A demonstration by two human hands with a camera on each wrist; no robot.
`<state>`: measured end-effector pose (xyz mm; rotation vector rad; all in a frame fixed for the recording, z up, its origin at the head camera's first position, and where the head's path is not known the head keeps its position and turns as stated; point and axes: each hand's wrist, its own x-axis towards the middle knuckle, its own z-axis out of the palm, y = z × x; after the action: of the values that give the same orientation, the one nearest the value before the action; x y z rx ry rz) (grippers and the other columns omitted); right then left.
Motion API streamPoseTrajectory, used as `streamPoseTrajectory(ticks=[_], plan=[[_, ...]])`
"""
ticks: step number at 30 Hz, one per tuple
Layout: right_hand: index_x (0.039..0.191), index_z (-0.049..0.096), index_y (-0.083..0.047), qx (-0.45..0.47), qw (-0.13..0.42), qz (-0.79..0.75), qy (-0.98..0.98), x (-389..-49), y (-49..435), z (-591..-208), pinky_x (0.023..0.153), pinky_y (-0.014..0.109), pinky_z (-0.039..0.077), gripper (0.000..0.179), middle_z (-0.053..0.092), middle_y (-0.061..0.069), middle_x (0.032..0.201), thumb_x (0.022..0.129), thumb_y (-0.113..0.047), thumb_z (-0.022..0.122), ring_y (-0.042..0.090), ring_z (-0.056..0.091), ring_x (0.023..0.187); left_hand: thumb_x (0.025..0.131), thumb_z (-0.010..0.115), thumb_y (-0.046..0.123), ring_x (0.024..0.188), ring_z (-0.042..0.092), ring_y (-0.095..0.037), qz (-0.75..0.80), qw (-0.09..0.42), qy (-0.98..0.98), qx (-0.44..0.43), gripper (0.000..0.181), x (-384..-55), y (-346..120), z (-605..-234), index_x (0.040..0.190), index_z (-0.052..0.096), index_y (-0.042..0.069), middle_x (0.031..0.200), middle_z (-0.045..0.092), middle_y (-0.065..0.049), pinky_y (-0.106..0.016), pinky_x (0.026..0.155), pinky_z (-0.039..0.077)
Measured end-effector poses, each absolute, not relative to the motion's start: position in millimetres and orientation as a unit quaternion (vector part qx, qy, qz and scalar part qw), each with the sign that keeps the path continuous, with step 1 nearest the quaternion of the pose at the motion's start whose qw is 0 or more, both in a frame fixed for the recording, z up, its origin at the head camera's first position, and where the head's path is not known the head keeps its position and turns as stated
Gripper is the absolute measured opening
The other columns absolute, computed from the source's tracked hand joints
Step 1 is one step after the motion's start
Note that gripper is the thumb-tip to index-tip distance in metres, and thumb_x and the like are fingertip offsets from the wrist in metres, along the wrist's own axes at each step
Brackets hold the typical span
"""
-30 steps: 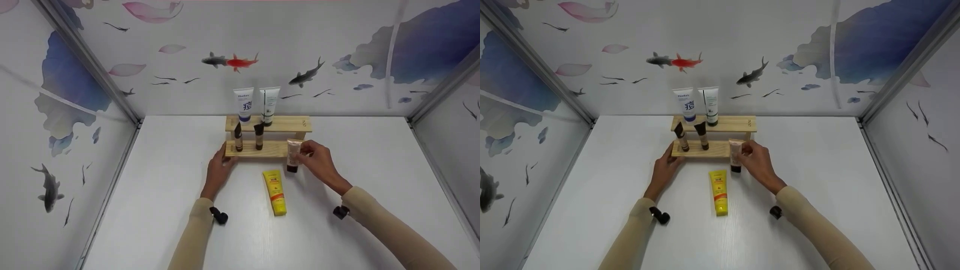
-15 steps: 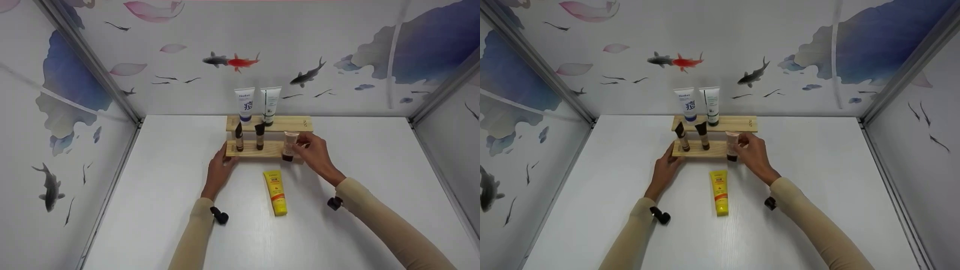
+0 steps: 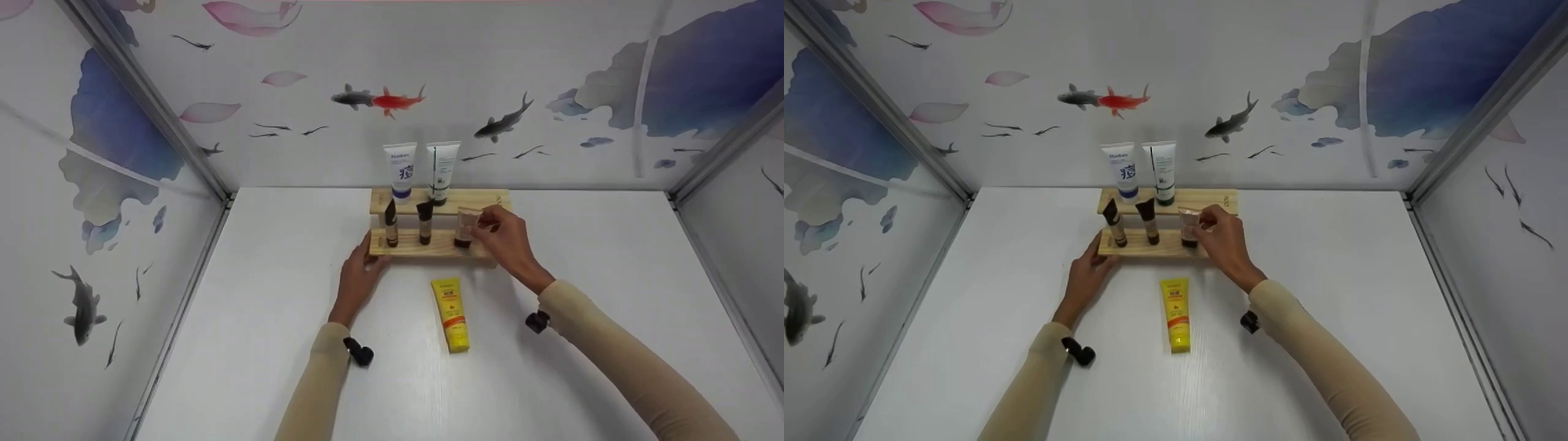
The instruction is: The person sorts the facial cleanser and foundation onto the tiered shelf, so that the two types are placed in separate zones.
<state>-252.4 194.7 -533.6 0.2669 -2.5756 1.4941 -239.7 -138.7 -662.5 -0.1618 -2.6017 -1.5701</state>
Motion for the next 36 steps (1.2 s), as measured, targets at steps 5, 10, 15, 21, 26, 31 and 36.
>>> streamPoseTrajectory(ticks=[5, 10, 15, 21, 26, 31, 36], plan=[[0.114, 0.073, 0.0, 0.093, 0.078, 0.494, -0.861, -256.1, 191.2, -535.5, 0.086, 0.028, 0.052, 0.018, 0.074, 0.014, 0.107, 0.1, -0.007, 0.079, 0.024, 0.067, 0.099, 0.105, 0.068, 0.06, 0.131, 0.066, -0.025, -0.52, 0.046, -0.851, -0.051, 0.09, -239.1, -138.3, -660.6, 0.175, 0.032, 0.016, 0.155, 0.062, -0.013, -0.048, 0.118, 0.048], [0.115, 0.073, 0.002, 0.103, 0.089, 0.488, -0.862, -258.1, 189.7, -536.6, 0.086, 0.031, 0.053, 0.017, 0.076, 0.017, 0.105, 0.1, -0.004, 0.079, 0.028, 0.07, 0.1, 0.104, 0.068, 0.063, 0.13, 0.066, -0.025, -0.521, 0.043, -0.851, -0.044, 0.092, -238.7, -136.9, -658.3, 0.175, 0.033, 0.015, 0.152, 0.064, -0.012, -0.049, 0.119, 0.047], [0.114, 0.073, 0.002, 0.096, 0.087, 0.489, -0.862, -258.1, 188.6, -536.2, 0.087, 0.033, 0.053, 0.017, 0.076, 0.017, 0.106, 0.099, -0.004, 0.078, 0.028, 0.07, 0.1, 0.104, 0.069, 0.061, 0.129, 0.067, -0.025, -0.521, 0.044, -0.851, -0.044, 0.091, -238.5, -136.7, -657.9, 0.175, 0.033, 0.015, 0.151, 0.064, -0.012, -0.049, 0.118, 0.048], [0.115, 0.073, 0.003, 0.1, 0.088, 0.491, -0.861, -258.7, 188.2, -536.9, 0.086, 0.031, 0.053, 0.017, 0.076, 0.018, 0.107, 0.1, -0.003, 0.078, 0.029, 0.07, 0.1, 0.104, 0.068, 0.062, 0.129, 0.067, -0.025, -0.52, 0.047, -0.851, -0.048, 0.092, -238.7, -137.3, -659.0, 0.175, 0.033, 0.015, 0.152, 0.063, -0.012, -0.05, 0.118, 0.048], [0.117, 0.072, 0.002, 0.099, 0.084, 0.494, -0.86, -258.8, 188.6, -537.9, 0.088, 0.036, 0.054, 0.019, 0.076, 0.018, 0.109, 0.101, -0.004, 0.078, 0.029, 0.07, 0.102, 0.105, 0.067, 0.063, 0.13, 0.066, -0.026, -0.52, 0.048, -0.851, -0.05, 0.091, -239.4, -138.0, -659.9, 0.175, 0.033, 0.016, 0.154, 0.062, -0.013, -0.05, 0.118, 0.048], [0.118, 0.072, 0.001, 0.096, 0.079, 0.493, -0.861, -259.0, 189.4, -539.3, 0.089, 0.039, 0.054, 0.02, 0.076, 0.018, 0.11, 0.101, -0.006, 0.079, 0.029, 0.07, 0.103, 0.105, 0.067, 0.064, 0.13, 0.066, -0.025, -0.519, 0.046, -0.852, -0.049, 0.092, -238.9, -138.3, -660.3, 0.175, 0.033, 0.016, 0.153, 0.063, -0.012, -0.05, 0.118, 0.048], [0.12, 0.072, 0.001, 0.095, 0.078, 0.495, -0.86, -258.2, 189.6, -539.8, 0.088, 0.034, 0.053, 0.021, 0.076, 0.017, 0.109, 0.101, -0.006, 0.078, 0.028, 0.069, 0.103, 0.105, 0.069, 0.06, 0.13, 0.066, -0.026, -0.514, 0.046, -0.855, -0.044, 0.09, -239.5, -137.8, -660.3, 0.175, 0.033, 0.015, 0.152, 0.063, -0.013, -0.05, 0.118, 0.048]])
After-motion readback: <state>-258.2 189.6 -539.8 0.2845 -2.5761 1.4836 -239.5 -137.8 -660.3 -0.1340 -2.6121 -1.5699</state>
